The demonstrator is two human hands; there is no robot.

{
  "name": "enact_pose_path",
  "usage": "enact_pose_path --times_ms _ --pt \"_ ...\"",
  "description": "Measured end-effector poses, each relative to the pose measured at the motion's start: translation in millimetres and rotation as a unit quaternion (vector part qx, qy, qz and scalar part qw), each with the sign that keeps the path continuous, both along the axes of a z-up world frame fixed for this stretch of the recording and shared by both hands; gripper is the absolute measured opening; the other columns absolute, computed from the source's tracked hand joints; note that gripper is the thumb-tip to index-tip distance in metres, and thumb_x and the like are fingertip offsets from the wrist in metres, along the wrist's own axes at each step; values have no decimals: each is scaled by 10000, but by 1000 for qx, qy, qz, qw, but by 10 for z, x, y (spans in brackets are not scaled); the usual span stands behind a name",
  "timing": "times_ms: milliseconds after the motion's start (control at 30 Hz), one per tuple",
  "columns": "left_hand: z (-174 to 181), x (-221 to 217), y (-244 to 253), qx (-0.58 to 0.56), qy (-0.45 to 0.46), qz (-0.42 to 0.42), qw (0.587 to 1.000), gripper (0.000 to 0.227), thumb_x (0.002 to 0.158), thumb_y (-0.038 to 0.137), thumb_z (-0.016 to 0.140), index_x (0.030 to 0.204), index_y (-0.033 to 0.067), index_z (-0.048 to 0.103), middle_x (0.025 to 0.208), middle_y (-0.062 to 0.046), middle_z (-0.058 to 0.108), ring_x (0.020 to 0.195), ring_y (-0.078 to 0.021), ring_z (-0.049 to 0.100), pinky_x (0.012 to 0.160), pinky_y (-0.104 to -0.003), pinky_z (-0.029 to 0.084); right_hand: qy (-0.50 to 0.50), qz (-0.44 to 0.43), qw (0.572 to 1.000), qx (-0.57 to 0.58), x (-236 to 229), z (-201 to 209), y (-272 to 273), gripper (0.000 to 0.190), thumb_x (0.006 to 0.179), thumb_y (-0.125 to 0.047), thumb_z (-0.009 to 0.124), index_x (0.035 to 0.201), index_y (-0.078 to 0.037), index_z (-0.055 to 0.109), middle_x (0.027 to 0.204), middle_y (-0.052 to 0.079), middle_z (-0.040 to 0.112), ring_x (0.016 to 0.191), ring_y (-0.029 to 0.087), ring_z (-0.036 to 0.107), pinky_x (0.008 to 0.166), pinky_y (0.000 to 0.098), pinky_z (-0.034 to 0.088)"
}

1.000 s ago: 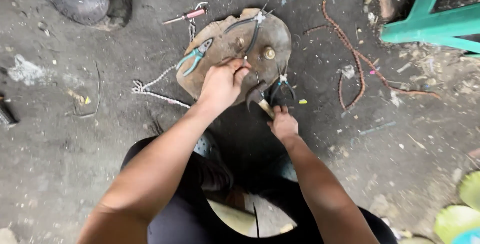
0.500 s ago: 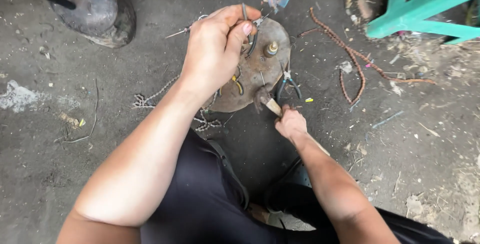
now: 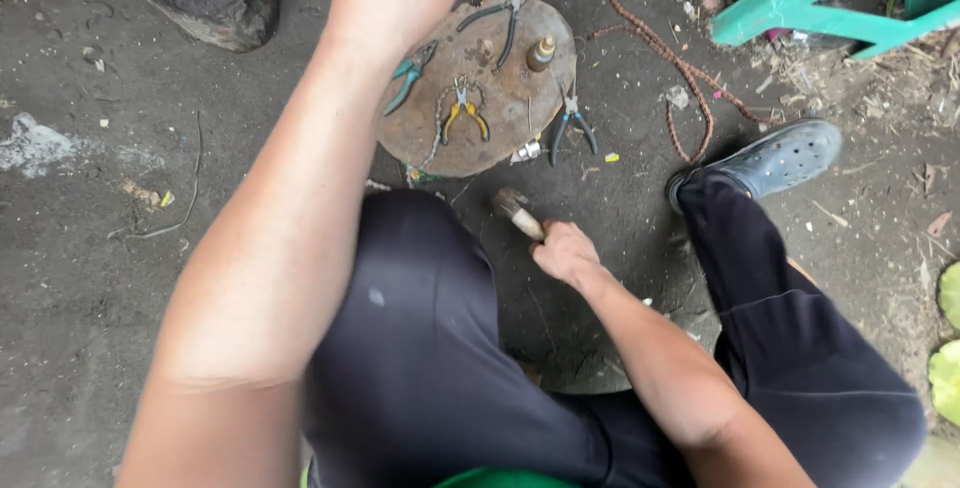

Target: The person uses pliers and a hammer to manipulate and secure a metal chain on a wooden block. They repeatedly adjust the chain links, retrieve a small metal pin from a nearby shelf, and hammer it into place to join the chain.

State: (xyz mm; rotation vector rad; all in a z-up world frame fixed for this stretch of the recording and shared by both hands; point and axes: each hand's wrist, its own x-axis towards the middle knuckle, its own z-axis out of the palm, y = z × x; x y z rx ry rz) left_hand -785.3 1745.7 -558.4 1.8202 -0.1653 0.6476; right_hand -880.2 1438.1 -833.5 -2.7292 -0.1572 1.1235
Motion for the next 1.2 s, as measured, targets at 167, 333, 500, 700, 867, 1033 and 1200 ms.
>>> enact_pose_path --times_ms 167,333,500,700,867,1033,1200 --pt "-1092 517 159 224 67 -42 971 51 1012 161 925 995 148 878 836 -48 822 798 -294 820 767 -409 612 27 -121 990 67 189 -180 -154 444 1005 -338 664 1327 -46 757 1144 262 825 1196 425 791 970 572 627" --pt "-3165 830 -244 294 202 -73 931 147 993 352 837 1086 244 874 954 -37 860 925 -345 826 866 -514 646 26 -188 979 78 469 -293 -374 497 1037 -465 646 1293 -53 751 1090 290 819 1163 479 781 933 614 606" --pt "-4509 1214 -653 314 172 -75 931 148 968 365 824 976 218 842 904 -13 842 971 -285 828 908 -473 635 -19 -209 975 76 844 -56 -375 463 1083 -509 612 1192 -80 748 854 257 804 949 477 816 796 600 593" --pt "-5209 1220 -730 291 168 -101 936 138 960 380 814 928 247 803 843 5 798 868 -258 798 854 -443 622 -84 -195 972 104 1183 184 -166 409 1128 -456 624 1077 -56 693 647 196 736 714 426 783 705 575 576" --pt "-5485 1178 -911 221 164 -112 955 176 1017 397 735 906 260 738 847 43 750 861 -248 795 782 -419 646 -181 -147 954 189 1335 360 -26 242 1152 -285 664 1012 -88 681 570 107 712 584 332 753 605 484 589" --pt "-5726 1138 -961 235 144 -104 956 183 1018 405 711 901 266 731 838 50 747 847 -240 794 775 -412 652 -209 -120 948 209 1436 343 136 218 1169 -256 642 1056 -70 659 598 100 712 602 330 752 588 481 573" --pt "-5617 1127 -916 211 141 -100 962 198 1008 415 752 887 259 731 815 73 729 823 -224 796 766 -390 657 -143 -138 976 89 1474 74 300 323 1139 -392 648 1168 -70 665 812 260 768 855 526 780 696 670 548"
